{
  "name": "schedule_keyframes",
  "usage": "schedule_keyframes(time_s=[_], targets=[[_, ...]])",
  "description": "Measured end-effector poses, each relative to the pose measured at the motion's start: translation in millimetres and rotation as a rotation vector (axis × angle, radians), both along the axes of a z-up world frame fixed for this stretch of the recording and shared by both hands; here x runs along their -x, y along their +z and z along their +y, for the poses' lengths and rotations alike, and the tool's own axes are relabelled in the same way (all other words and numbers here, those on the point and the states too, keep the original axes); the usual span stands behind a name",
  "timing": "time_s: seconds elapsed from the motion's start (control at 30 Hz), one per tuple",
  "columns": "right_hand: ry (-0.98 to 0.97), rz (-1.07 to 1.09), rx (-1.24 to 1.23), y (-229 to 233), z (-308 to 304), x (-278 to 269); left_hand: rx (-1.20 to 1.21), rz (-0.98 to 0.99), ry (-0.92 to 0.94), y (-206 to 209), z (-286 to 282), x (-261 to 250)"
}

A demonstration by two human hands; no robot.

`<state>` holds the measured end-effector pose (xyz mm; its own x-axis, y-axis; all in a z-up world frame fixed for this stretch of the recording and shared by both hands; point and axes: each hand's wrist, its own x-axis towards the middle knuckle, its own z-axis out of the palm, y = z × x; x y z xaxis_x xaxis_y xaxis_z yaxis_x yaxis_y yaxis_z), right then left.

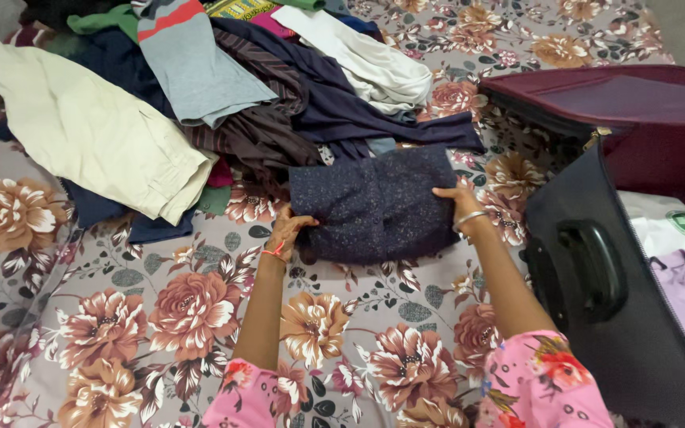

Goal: The person folds a shirt and a pair of pants on a bed and places them into a suitcase.

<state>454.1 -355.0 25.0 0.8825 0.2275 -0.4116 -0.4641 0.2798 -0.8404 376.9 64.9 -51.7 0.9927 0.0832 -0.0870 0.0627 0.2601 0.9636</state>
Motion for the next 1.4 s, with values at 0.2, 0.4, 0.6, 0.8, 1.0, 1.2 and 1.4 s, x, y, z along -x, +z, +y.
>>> schedule_keyframes(time_s=[0.2, 0.4, 0.6, 0.8, 1.0, 1.2, 1.4], targets=[[0.061, -0.486, 0.244, 29, -47, 70, -0.289, 0.226, 0.013, 81, -9, 84], [0.724, -0.453, 0.249, -72, -127, 119, 0.017, -0.119, -0.281, -16, 28, 146], [0.422, -0.299, 0.204, -87, -144, 116, -0.525, -0.187, 0.186, 35, -33, 152], [0.084, -0.818, 0.704, -58, -39, 165, -1.238, -0.476, 0.212, 112, -134, 202], [0.272, -1.157, 1.147, -9, 25, 240, -1.233, -0.672, 0.232, 86, -139, 241], [0.404, -1.264, 1.302, -20, 48, 246, -1.323, -0.481, 0.146, 51, -132, 222], [0.452, -1.204, 1.407, -42, 21, 227, -1.326, -0.527, 0.047, 70, -103, 263]])
